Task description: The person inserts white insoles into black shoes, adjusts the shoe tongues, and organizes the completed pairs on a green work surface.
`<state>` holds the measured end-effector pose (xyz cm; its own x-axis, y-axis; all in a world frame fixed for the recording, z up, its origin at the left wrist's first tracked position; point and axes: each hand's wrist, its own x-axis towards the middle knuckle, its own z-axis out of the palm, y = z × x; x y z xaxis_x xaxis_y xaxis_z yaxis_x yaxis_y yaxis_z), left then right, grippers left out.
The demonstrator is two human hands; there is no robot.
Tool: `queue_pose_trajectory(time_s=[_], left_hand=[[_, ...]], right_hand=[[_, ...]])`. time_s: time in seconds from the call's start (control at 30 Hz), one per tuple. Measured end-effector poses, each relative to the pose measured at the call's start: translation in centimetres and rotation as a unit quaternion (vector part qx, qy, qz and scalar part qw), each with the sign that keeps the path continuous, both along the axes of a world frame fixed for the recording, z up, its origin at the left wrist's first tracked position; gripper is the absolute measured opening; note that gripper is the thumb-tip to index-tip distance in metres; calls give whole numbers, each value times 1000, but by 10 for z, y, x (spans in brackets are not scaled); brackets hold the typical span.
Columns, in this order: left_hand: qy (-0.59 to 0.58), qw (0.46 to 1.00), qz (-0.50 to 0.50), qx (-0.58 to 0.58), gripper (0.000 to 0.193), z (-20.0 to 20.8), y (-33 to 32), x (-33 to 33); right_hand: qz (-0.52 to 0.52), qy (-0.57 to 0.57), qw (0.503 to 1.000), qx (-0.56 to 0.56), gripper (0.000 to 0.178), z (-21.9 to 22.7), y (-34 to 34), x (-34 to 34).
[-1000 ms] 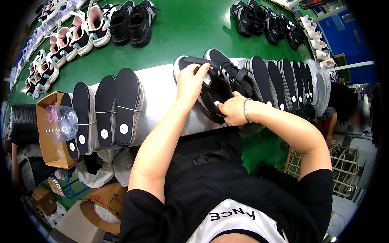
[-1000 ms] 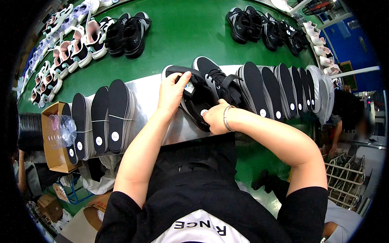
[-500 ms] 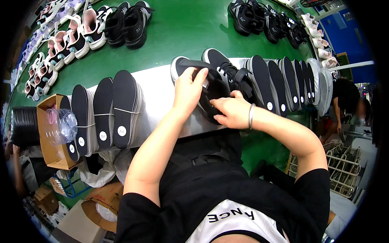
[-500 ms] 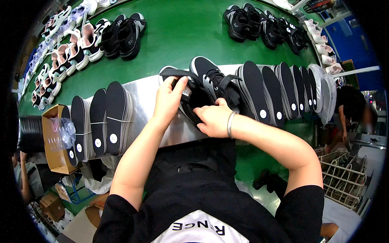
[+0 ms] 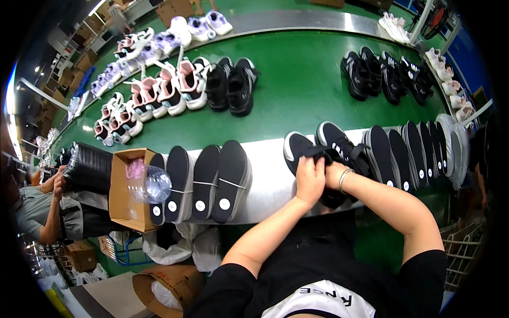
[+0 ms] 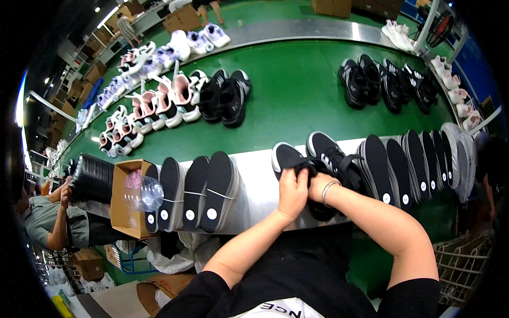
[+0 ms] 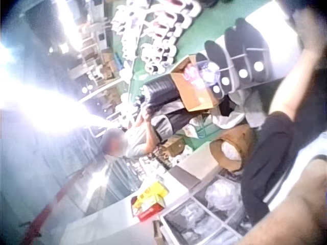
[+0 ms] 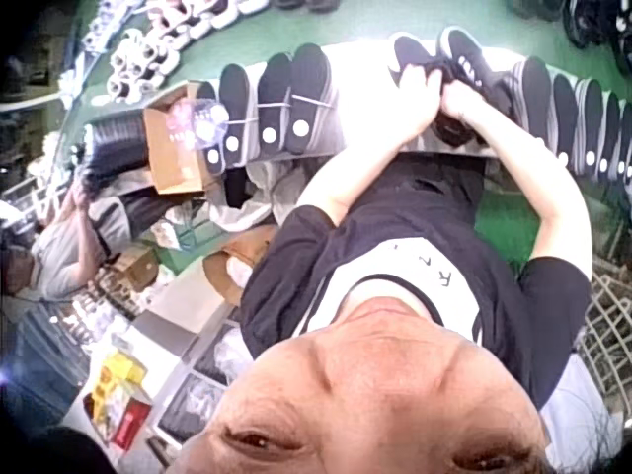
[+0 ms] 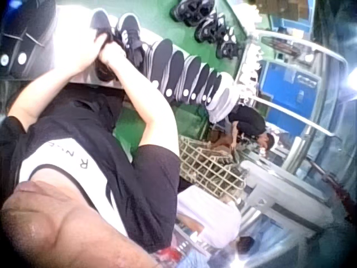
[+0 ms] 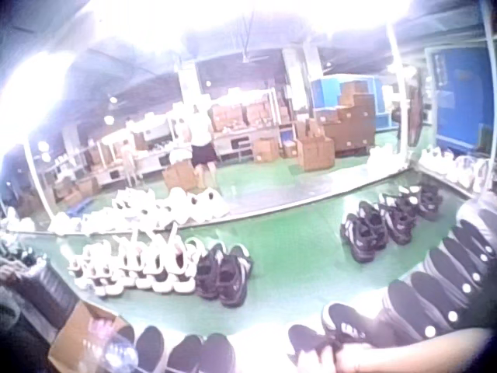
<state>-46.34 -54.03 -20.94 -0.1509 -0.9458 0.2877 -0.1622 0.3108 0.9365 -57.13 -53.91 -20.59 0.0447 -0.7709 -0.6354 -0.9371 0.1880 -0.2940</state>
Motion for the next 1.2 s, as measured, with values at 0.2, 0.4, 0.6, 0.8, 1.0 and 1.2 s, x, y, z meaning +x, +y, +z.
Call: queue_pose_trajectory(time_s=[0.2,0.4,0.6,0.8,1.0,1.2], left_hand=[[-101,990,-32,-95,20,-5,2,4],[-117,990,10,-83,11,-14,-3,1],[-73,996,-14,-40,15,-10,-7,1],[-78,996,-17,-37,15,-8,-7,3],[-46,998,-20,-30,14,-5,-13,2],[-32,991,-19,129,27,-20,-17,8]], right_hand=[[122,105,987,30,29,45,5,15],[-338,-324,868,164,19,59,1,-30],[-178,-136,973,-54,32,73,48,-27],[117,158,978,-70,45,100,50,-1],[171,150,973,27,24,113,21,3],[218,130,962,-98,13,57,23,21]])
